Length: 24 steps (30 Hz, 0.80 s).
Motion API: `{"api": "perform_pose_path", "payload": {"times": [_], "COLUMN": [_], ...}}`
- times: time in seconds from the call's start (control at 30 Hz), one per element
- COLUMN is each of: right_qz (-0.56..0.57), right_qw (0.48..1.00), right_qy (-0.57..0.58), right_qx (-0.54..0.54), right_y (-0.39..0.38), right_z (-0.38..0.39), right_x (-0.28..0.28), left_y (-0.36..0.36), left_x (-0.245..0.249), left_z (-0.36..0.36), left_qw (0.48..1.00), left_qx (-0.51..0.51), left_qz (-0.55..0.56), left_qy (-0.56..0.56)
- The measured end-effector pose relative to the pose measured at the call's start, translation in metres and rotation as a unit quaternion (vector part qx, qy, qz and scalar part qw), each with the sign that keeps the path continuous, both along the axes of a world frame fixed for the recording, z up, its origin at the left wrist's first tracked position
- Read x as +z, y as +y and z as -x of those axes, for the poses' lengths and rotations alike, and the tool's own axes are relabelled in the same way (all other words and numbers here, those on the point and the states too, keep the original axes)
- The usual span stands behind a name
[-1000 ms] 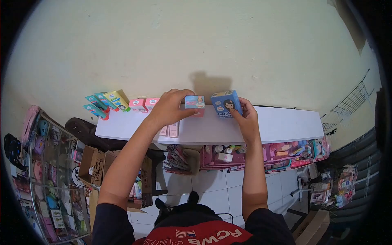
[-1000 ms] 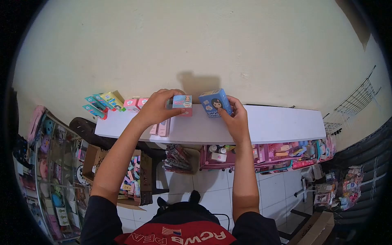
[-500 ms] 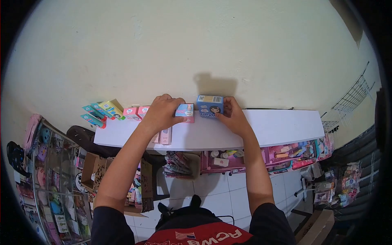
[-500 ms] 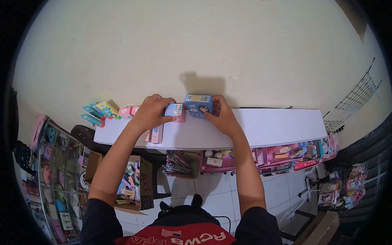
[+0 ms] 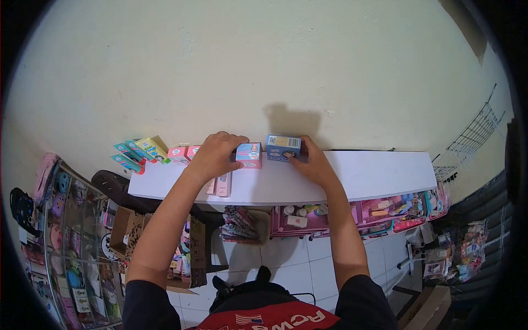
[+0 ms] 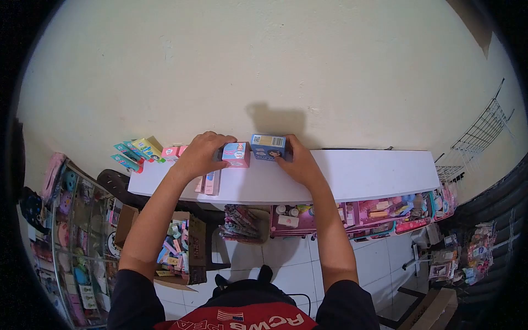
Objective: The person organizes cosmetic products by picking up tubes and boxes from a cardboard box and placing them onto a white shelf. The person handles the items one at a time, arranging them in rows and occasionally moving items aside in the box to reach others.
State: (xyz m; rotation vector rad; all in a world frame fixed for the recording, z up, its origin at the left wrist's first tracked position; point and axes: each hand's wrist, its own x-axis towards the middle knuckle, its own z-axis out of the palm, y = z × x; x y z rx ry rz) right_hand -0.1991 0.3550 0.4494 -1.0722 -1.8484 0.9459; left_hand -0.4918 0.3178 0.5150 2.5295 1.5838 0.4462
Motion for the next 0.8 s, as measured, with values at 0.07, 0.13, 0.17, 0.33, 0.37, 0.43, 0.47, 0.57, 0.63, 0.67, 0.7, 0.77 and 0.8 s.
{"api": "perform_pose_path", "payload": {"times": [0.07,0.13,0.17,0.33,0.37,0.43,0.47,0.57,0.63,0.67,0.7,0.77,0.8], "right_qz": [0.001,0.003,0.006,-0.003,0.0,0.001,0.01,0.01,0.003,0.011,0.018,0.018,0.018], "right_qw": [1.0,0.999,0.999,1.0,1.0,1.0,0.999,0.999,0.999,0.999,0.999,0.999,0.998], "right_qy": [-0.023,-0.045,-0.035,-0.017,-0.022,-0.028,-0.031,-0.036,-0.04,-0.03,-0.02,-0.026,-0.032], "right_qx": [-0.008,-0.016,-0.013,0.007,0.011,0.014,0.019,0.024,0.024,0.029,0.034,0.039,0.044], "right_y": [-0.003,-0.004,-0.005,0.002,0.003,0.003,0.002,0.005,0.005,0.005,0.004,0.009,0.01], "right_z": [0.002,0.004,0.005,0.003,0.002,0.002,0.002,0.001,0.002,0.003,0.003,0.003,0.004], "right_x": [0.007,0.01,0.011,0.003,0.003,0.006,0.008,0.002,0.002,0.003,0.004,-0.001,0.0], "left_y": [0.004,0.002,0.002,-0.001,-0.001,0.0,0.0,-0.004,-0.002,-0.001,-0.001,-0.002,-0.003], "left_x": [-0.007,-0.005,-0.004,-0.002,-0.003,-0.006,-0.007,-0.003,-0.006,-0.006,-0.006,-0.004,-0.004], "left_z": [0.003,0.002,0.002,0.002,0.001,0.003,0.004,0.001,0.001,0.001,0.0,0.0,0.0], "left_qw": [1.0,1.0,1.0,1.0,1.0,1.0,1.0,1.0,1.0,1.0,1.0,1.0,1.0], "left_qx": [-0.014,-0.01,-0.006,-0.006,-0.004,-0.008,-0.012,-0.002,0.001,0.004,0.003,0.006,0.006], "left_qz": [-0.014,-0.011,-0.008,-0.002,-0.003,-0.007,-0.01,-0.005,-0.005,-0.004,-0.004,0.004,0.003], "left_qy": [0.004,0.007,0.009,0.006,0.006,0.002,-0.003,-0.01,-0.004,0.001,0.001,0.001,0.001]}}
